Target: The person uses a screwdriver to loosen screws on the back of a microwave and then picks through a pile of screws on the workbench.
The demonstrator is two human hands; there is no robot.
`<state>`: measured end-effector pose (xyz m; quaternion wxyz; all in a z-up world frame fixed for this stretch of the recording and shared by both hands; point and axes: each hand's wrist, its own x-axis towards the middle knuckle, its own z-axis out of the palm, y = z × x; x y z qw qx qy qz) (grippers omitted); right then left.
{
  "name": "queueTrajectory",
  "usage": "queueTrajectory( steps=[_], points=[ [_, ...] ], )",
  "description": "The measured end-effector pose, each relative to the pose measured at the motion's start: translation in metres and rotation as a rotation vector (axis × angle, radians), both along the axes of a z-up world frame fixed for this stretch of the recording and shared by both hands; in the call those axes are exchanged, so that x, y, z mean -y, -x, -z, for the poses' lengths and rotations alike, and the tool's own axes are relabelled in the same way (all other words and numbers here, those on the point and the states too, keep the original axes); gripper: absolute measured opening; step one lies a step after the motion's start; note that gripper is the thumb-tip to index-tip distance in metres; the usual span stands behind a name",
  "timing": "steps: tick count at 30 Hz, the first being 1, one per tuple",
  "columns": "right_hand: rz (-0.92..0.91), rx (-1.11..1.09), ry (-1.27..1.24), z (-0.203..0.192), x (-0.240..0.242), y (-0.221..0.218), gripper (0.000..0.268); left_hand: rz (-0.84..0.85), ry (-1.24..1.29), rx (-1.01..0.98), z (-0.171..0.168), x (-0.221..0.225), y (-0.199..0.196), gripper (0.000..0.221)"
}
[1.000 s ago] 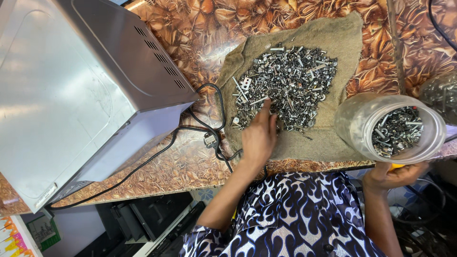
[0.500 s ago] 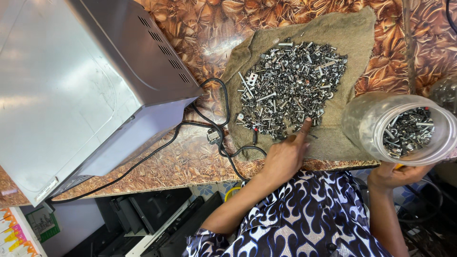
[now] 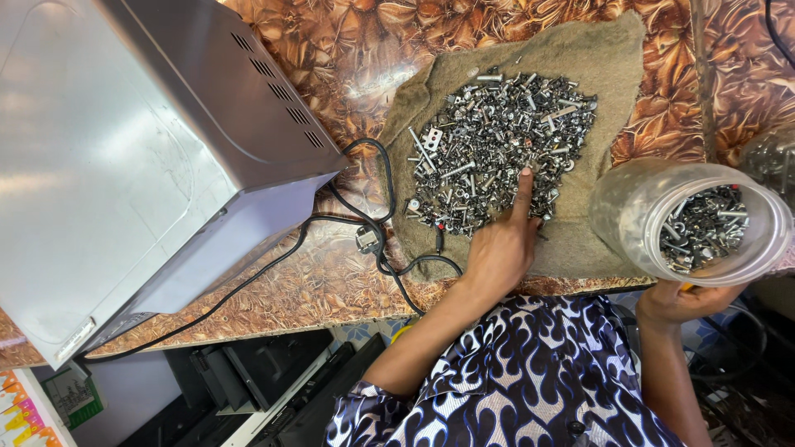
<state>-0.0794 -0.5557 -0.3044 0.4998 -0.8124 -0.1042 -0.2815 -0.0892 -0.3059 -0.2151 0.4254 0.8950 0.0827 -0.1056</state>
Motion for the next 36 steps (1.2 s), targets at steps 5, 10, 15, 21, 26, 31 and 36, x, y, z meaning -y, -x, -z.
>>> queueTrajectory(
  steps=[5,10,15,21,26,31,36],
  points=[
    [0.014,0.008,0.005,0.0,-0.001,-0.002,0.054,0.112,-0.029,0.01,-0.002,0.004,0.002,0.057],
    [0.017,0.001,0.008,0.004,0.0,-0.004,0.054,0.17,0.015,0.069,0.002,0.001,0.011,0.05],
    [0.017,-0.006,0.01,0.006,0.005,0.0,0.054,0.171,0.055,0.131,0.01,-0.006,0.024,0.033],
    [0.014,-0.018,0.014,0.01,0.009,0.003,0.054,0.072,0.036,0.136,0.028,-0.023,0.046,0.024],
    [0.011,-0.021,0.014,0.013,0.009,0.002,0.054,-0.096,-0.011,0.102,0.02,-0.062,0.048,0.019],
    [-0.003,-0.029,0.021,0.013,0.008,0.003,0.054,-0.406,-0.14,-0.018,0.006,-0.104,0.051,0.015],
    [-0.022,-0.034,0.022,0.015,0.009,0.003,0.055,-0.425,-0.144,-0.069,0.001,-0.108,0.052,0.009]
  ],
)
